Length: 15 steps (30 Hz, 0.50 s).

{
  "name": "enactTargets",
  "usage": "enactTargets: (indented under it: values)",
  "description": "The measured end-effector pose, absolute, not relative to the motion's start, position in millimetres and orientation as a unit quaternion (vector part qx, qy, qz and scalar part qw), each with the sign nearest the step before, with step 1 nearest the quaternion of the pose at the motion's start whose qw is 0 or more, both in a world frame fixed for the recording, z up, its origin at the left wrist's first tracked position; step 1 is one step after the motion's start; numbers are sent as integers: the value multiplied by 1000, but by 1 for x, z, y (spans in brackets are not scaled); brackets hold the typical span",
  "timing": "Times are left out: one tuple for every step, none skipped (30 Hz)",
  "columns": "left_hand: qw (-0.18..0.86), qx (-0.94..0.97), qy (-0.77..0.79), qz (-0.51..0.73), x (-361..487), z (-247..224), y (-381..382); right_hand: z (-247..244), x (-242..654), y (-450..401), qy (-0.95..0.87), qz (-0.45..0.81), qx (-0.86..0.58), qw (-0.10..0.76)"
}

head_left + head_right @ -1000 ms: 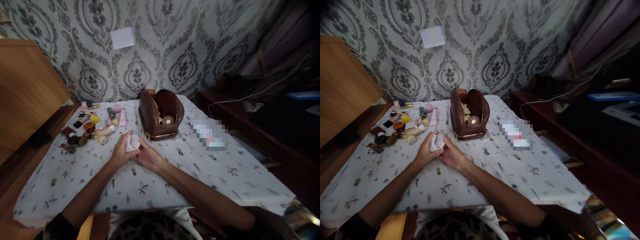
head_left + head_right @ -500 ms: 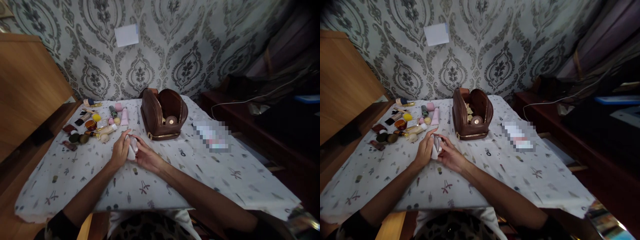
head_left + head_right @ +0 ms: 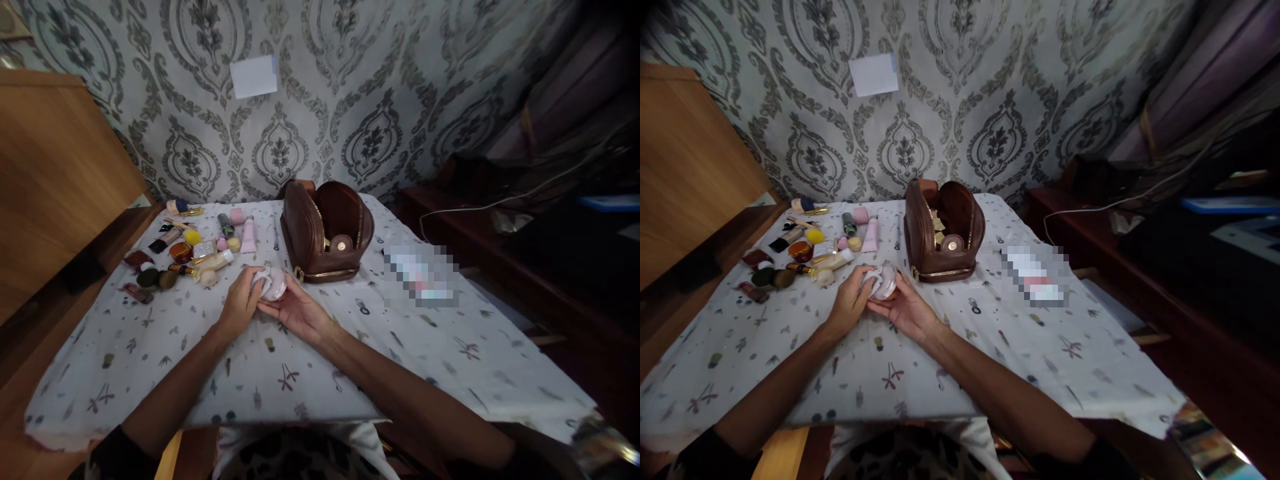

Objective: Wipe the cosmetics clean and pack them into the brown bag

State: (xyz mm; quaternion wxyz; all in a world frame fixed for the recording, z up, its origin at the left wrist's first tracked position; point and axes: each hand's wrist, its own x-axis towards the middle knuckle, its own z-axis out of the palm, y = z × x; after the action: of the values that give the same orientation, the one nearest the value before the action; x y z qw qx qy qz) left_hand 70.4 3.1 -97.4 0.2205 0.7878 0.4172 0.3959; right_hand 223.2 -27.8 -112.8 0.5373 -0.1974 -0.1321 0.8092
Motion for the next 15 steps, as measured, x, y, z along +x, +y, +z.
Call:
enactTargets:
  values:
    - [225,776,430,403,70,-96,3,-112,223,-28,-139,813,-200,529]
    - [233,761,443,412,69,-95,3,-112,222,-28,-144,817,-203,520]
    - [242,744,455,425,69,-95,3,-111,222,-29,-147,821,-204,512]
    - [252,726,463,441,69,-94,3,-110,221,-29,-149,825,-204,505]
    - [262,709,467,459,69,-93,4,-109,221,-30,-151,829,-203,500]
    - [272,695,466,476,70,-92,4,-108,221,-30,-151,830,-200,498]
    - [283,685,460,489,70,-91,5,-108,221,-31,-149,830,-196,501]
    - [294,678,454,498,71,-90,5,-107,222,-31,-145,827,-191,509]
    - [313,671,446,503,71,-89,6,-106,222,-30,-138,822,-186,520]
    - [337,663,438,504,72,-89,7,-106,224,-29,-127,817,-180,533]
    - [361,656,431,503,72,-89,8,-105,225,-29,-115,812,-175,544]
    - [388,649,423,500,72,-90,9,-104,227,-28,-103,809,-170,554]
    - [414,642,413,496,71,-91,10,-103,228,-27,-92,806,-166,560]
    - [437,637,402,492,70,-92,11,-102,230,-26,-84,805,-162,564]
    - [455,636,389,487,69,-93,12,-101,231,-25,-78,804,-159,567]
